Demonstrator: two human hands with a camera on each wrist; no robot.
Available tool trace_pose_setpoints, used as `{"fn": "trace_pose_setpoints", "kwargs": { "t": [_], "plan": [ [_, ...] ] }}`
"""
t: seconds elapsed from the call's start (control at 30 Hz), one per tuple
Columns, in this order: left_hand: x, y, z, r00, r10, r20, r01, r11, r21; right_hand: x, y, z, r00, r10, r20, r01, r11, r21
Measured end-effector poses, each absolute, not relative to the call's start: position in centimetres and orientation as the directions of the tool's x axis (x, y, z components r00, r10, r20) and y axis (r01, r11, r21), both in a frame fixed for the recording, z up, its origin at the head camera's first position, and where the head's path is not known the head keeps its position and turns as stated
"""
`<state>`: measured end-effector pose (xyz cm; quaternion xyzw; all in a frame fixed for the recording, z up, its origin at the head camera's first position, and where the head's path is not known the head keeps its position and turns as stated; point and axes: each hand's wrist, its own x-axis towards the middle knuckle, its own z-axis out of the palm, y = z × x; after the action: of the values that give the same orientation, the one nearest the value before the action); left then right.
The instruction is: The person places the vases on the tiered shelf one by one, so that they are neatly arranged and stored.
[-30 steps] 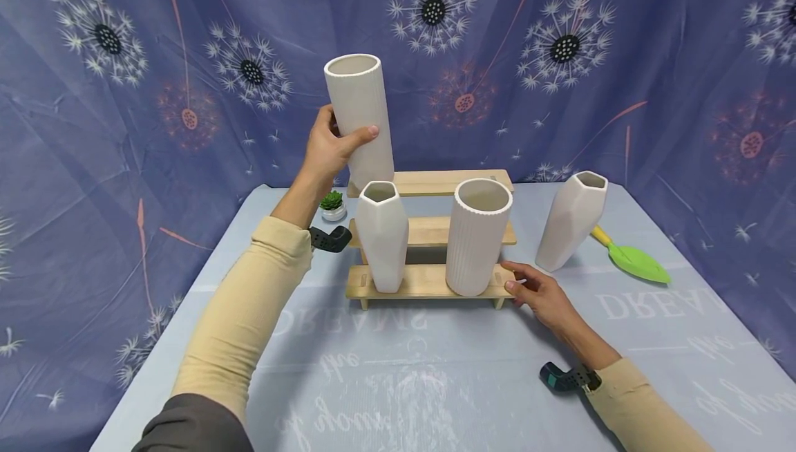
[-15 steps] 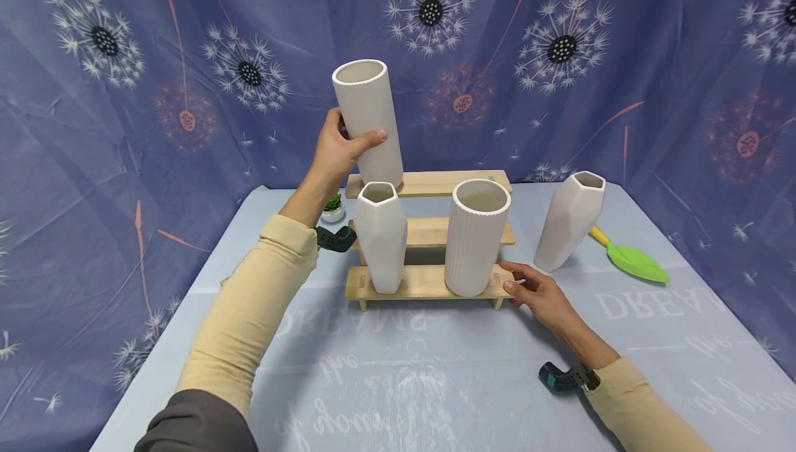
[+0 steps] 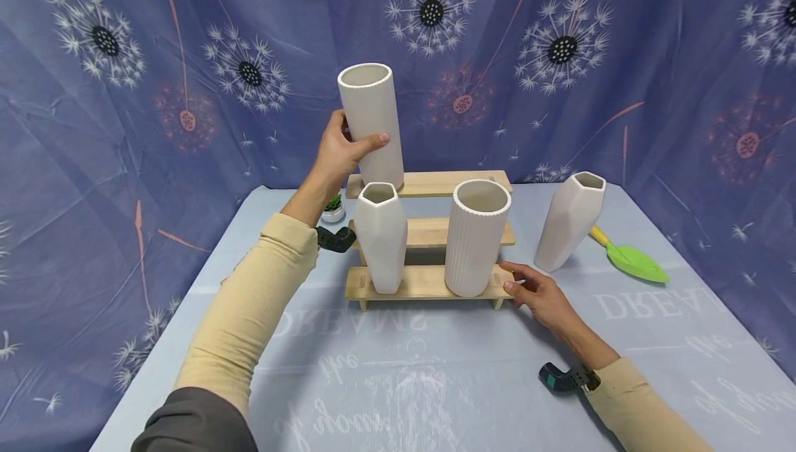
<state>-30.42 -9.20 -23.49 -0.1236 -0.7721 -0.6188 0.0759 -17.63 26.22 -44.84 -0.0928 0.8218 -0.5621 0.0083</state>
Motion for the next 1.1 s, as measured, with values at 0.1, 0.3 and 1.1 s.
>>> {"fn": "trace_pose_setpoints", "kwargs": {
  "t": [0.1, 0.3, 1.1],
  "plan": [
    [-30.45, -9.15, -23.42, -0.957, 0.106, 0.271, 0.289, 0.217, 0.933, -17.64, 26.21, -44.87, -0.982, -0.161, 0.096, -0.147, 0.349, -0.925],
    [-30.55, -9.16, -23.37, -0.956, 0.116, 0.268, 0.289, 0.235, 0.928, -17.71, 26.19, -44.87, -0.983, -0.160, 0.088, -0.140, 0.346, -0.928],
    [-31.03, -9.19, -23.32, -0.964, 0.149, 0.221, 0.260, 0.346, 0.901, -17.70, 26.21, -44.97, -0.986, -0.149, 0.069, -0.121, 0.379, -0.917]
  ]
}}
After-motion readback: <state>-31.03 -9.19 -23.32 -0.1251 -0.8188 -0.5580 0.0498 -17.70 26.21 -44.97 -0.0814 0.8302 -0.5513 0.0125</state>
